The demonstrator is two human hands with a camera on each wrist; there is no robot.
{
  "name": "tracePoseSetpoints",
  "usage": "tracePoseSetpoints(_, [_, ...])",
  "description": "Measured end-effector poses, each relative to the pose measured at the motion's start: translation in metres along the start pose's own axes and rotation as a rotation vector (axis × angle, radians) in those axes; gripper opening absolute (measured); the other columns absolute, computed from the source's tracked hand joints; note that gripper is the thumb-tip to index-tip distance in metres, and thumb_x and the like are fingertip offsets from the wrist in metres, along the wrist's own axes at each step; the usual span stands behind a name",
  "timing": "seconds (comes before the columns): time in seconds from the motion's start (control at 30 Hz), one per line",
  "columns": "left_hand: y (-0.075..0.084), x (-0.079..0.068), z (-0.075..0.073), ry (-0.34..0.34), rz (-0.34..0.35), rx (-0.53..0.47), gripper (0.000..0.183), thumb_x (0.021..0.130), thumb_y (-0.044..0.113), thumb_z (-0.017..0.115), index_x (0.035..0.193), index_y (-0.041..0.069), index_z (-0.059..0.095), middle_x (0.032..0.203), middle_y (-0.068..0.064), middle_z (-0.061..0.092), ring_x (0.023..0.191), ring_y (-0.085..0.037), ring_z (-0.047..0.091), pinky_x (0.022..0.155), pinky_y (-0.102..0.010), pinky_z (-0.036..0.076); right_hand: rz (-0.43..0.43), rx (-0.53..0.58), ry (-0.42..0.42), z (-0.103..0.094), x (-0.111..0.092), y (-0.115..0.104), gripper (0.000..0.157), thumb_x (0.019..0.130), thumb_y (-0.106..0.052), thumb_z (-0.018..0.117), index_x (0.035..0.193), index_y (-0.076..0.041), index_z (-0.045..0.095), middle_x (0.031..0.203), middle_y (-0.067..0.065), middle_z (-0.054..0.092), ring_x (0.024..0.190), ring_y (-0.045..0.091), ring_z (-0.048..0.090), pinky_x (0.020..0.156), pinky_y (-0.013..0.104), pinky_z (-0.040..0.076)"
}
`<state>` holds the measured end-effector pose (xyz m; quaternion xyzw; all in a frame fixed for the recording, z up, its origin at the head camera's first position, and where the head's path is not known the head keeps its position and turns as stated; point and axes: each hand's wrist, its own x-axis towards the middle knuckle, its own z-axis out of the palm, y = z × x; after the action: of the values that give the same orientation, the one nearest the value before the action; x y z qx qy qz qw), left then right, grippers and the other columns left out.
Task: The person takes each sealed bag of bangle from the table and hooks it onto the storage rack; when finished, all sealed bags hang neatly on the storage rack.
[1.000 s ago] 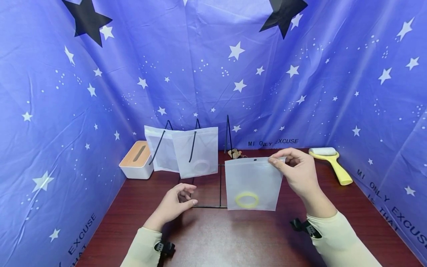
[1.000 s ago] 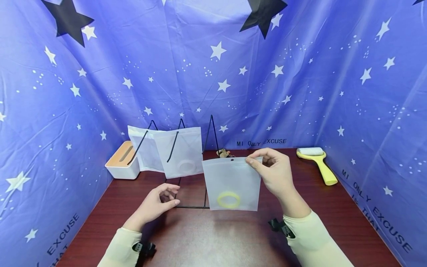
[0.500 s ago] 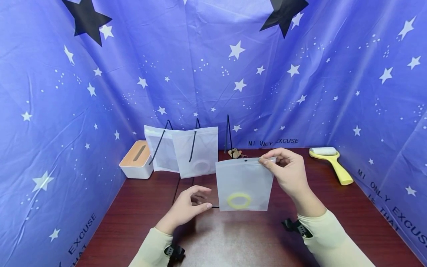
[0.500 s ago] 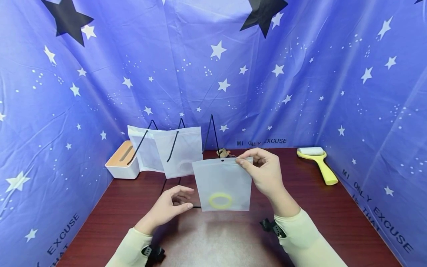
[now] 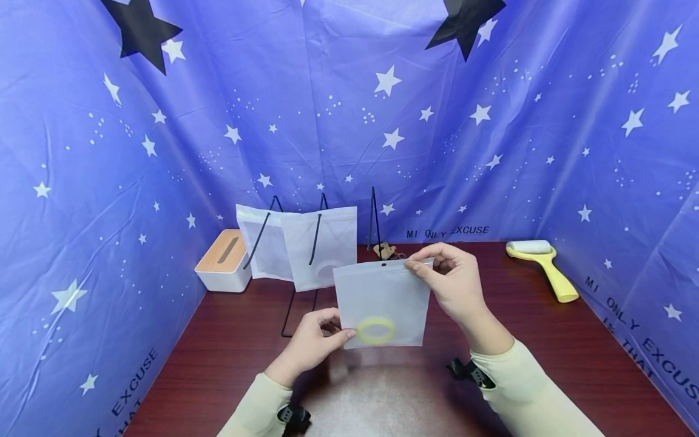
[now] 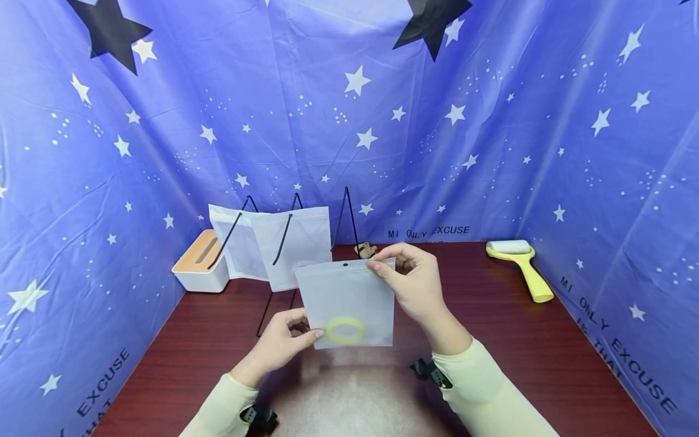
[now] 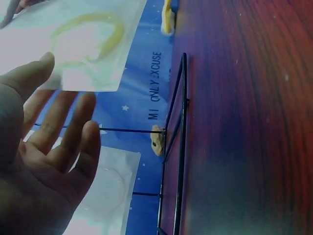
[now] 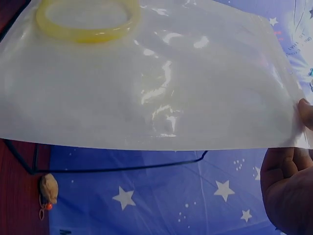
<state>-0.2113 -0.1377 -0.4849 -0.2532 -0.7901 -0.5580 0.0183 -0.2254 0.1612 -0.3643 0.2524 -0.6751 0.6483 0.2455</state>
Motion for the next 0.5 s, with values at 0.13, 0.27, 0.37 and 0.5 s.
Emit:
tracePoseSetpoints(0.13, [0.000, 0.000, -0.001, 0.056, 0.035, 0.024, 0.006, 0.094, 0.021, 0.081, 0.090, 0.020, 0.077, 0.077, 0.006, 0.069, 0.063, -0.011, 0.058, 0.056, -0.025, 0.049, -0.003, 0.011, -0.004, 0.006, 0.002, -0.001, 0.012, 0.085, 0.008, 0.082, 0.094, 0.002, 0.078, 0.081, 0.007, 0.076, 0.052, 0.012, 0.042, 0.048, 0.025, 0.033])
tracePoseSetpoints(0.27, [-0.002, 0.000, -0.003, 0.102, 0.073, 0.053, 0.012, 0.095, 0.019, 0.081, 0.085, 0.021, 0.074, 0.071, 0.006, 0.064, 0.058, -0.008, 0.052, 0.053, -0.024, 0.044, -0.005, 0.011, -0.009, 0.011, 0.004, -0.003, 0.012, 0.086, 0.007, 0.082, 0.096, 0.001, 0.078, 0.077, 0.008, 0.074, 0.051, 0.013, 0.041, 0.048, 0.026, 0.032])
tracePoseSetpoints(0.37, [-0.003, 0.000, -0.005, 0.122, 0.093, 0.065, 0.014, 0.095, 0.017, 0.080, 0.083, 0.020, 0.073, 0.070, 0.004, 0.063, 0.057, -0.008, 0.052, 0.052, -0.025, 0.045, 0.002, 0.006, -0.016, 0.013, 0.005, -0.003, 0.013, 0.086, 0.006, 0.082, 0.097, 0.001, 0.077, 0.074, 0.009, 0.073, 0.052, 0.013, 0.042, 0.048, 0.026, 0.033])
tracePoseSetpoints(0.5, [-0.004, 0.000, -0.007, 0.133, 0.071, 0.041, 0.014, 0.095, 0.020, 0.080, 0.083, 0.021, 0.074, 0.069, 0.005, 0.064, 0.058, -0.009, 0.054, 0.053, -0.024, 0.045, 0.020, -0.005, -0.024, 0.016, 0.008, -0.004, 0.013, 0.087, 0.003, 0.083, 0.098, -0.001, 0.076, 0.076, 0.007, 0.073, 0.052, 0.013, 0.042, 0.048, 0.027, 0.033])
